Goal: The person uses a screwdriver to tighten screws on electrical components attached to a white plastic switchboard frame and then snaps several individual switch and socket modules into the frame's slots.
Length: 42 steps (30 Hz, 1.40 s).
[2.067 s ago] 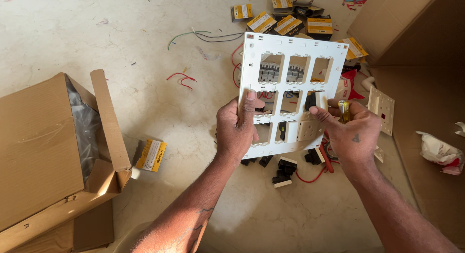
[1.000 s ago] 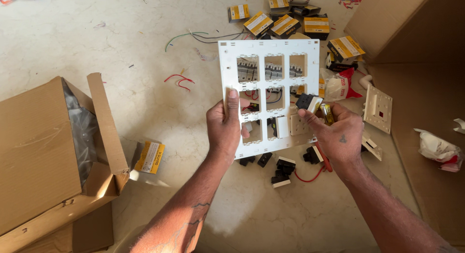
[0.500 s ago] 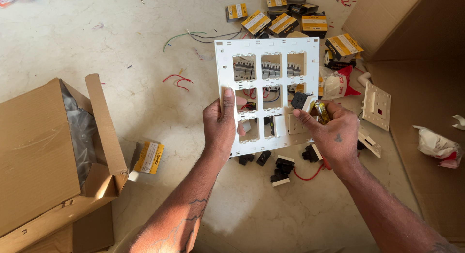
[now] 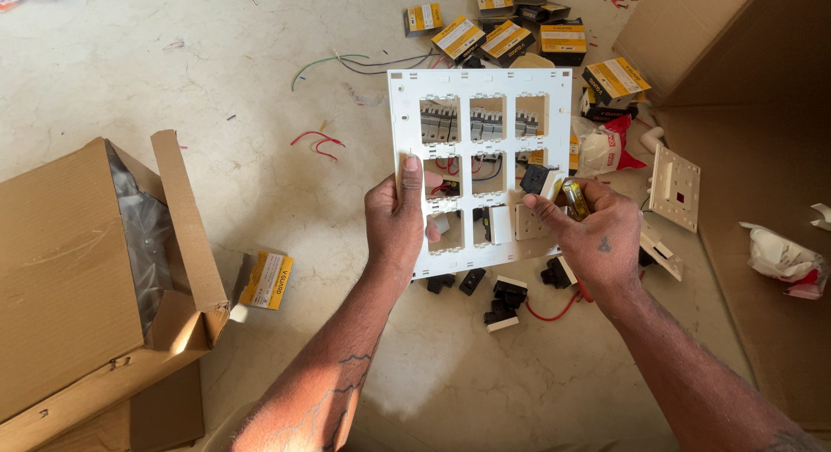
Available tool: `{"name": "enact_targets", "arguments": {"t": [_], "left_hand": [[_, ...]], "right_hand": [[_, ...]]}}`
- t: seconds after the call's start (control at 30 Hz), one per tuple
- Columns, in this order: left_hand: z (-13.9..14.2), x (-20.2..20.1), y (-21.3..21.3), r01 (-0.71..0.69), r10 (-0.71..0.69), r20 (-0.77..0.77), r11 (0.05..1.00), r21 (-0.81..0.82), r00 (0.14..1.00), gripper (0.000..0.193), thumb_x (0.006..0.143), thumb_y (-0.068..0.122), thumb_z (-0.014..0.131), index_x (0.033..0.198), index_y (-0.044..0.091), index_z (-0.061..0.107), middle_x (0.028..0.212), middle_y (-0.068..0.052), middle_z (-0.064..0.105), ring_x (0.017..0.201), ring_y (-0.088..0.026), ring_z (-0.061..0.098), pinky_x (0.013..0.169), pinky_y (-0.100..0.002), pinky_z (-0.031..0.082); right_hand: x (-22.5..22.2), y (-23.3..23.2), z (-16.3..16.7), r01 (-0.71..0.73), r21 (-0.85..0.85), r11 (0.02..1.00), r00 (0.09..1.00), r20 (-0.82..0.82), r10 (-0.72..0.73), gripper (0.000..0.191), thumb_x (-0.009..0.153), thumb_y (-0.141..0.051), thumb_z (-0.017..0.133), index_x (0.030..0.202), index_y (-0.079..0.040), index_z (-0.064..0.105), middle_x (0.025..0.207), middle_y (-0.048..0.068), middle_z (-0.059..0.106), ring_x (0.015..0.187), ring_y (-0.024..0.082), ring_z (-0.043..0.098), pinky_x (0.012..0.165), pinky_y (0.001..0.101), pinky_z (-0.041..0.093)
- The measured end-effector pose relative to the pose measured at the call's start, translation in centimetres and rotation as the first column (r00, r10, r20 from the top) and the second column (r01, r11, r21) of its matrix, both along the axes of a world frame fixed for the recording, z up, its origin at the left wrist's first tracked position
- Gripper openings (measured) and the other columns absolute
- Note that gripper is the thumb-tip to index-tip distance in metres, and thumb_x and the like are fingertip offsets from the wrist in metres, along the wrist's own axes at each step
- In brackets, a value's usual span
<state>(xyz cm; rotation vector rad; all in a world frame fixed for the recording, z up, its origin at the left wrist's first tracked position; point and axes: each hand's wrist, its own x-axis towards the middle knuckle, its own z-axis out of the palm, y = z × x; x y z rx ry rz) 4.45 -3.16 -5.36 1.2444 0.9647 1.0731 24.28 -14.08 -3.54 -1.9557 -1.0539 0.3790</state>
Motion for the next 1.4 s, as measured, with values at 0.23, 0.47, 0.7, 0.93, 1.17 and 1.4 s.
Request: {"name": "enact_targets", "arguments": {"t": [0.23, 0.47, 0.7, 0.93, 1.17, 1.4], "left_hand": [[0.2, 0.0, -0.1, -0.007, 0.007, -0.006, 1.000, 0.001, 1.000, 0.060, 0.099, 0.055, 0.048, 0.089, 0.000, 0.070, 0.072, 0.000, 0.067, 0.041, -0.008, 0.052, 0.036, -0.026, 0.045], [0.1, 0.0, 0.0, -0.009, 0.009, -0.022, 1.000, -0.006, 1.000, 0.061, 0.102, 0.055, 0.049, 0.091, 0.000, 0.071, 0.066, -0.006, 0.059, 0.041, -0.008, 0.051, 0.037, -0.025, 0.045], [0.1, 0.1, -0.2, -0.016, 0.016, -0.015, 1.000, -0.014, 1.000, 0.056, 0.101, 0.052, 0.051, 0.090, 0.000, 0.070, 0.072, -0.004, 0.067, 0.041, -0.007, 0.051, 0.037, -0.025, 0.044], [-0.1, 0.1, -0.1, -0.036, 0.035, -0.008, 0.999, -0.019, 0.999, 0.054, 0.101, 0.050, 0.052, 0.088, 0.001, 0.068, 0.066, -0.002, 0.064, 0.040, -0.007, 0.051, 0.036, -0.025, 0.044], [0.1, 0.2, -0.2, -0.049, 0.049, -0.020, 0.999, -0.022, 0.999, 0.053, 0.102, 0.050, 0.052, 0.088, 0.001, 0.068, 0.061, -0.002, 0.059, 0.039, -0.007, 0.049, 0.035, -0.025, 0.043], [0.4, 0.4, -1.1, -0.013, 0.013, -0.007, 1.000, -0.019, 1.000, 0.050, 0.101, 0.049, 0.051, 0.092, 0.003, 0.070, 0.063, 0.002, 0.059, 0.041, -0.007, 0.049, 0.037, -0.024, 0.043]], "right_hand": [[-0.1, 0.1, 0.0, 0.001, 0.000, 1.000, 1.000, -0.025, -0.001, 0.046, 0.083, -0.041, 0.085, 0.103, -0.001, 0.075, 0.075, 0.004, 0.071, 0.062, 0.007, 0.060, 0.054, 0.0299, 0.053], [-0.1, 0.0, -0.4, -0.100, 0.208, 0.973, 0.994, -0.028, 0.108, 0.049, 0.089, -0.034, 0.082, 0.122, 0.001, 0.071, 0.089, 0.005, 0.075, 0.074, 0.007, 0.067, 0.061, 0.0262, 0.057], [-1.2, -0.1, 0.0, -0.361, 0.089, 0.928, 0.914, 0.231, 0.334, 0.073, 0.082, -0.032, 0.085, 0.145, -0.008, 0.056, 0.101, 0.013, 0.076, 0.083, 0.018, 0.076, 0.072, 0.0315, 0.063], [-2.0, 0.0, 1.0, -0.332, -0.017, 0.943, 0.937, 0.110, 0.332, 0.081, 0.074, -0.036, 0.088, 0.144, -0.013, 0.055, 0.100, 0.016, 0.076, 0.084, 0.022, 0.077, 0.075, 0.0370, 0.062], [-1.9, 0.0, 0.7, -0.321, -0.016, 0.947, 0.942, 0.096, 0.321, 0.081, 0.074, -0.036, 0.088, 0.143, -0.013, 0.055, 0.100, 0.015, 0.076, 0.082, 0.021, 0.077, 0.073, 0.0373, 0.062], [-2.9, -0.2, 1.3, -0.256, 0.205, 0.945, 0.957, -0.086, 0.277, 0.067, 0.080, -0.020, 0.086, 0.138, -0.002, 0.057, 0.096, 0.011, 0.076, 0.082, 0.010, 0.072, 0.069, 0.0253, 0.060]]}}
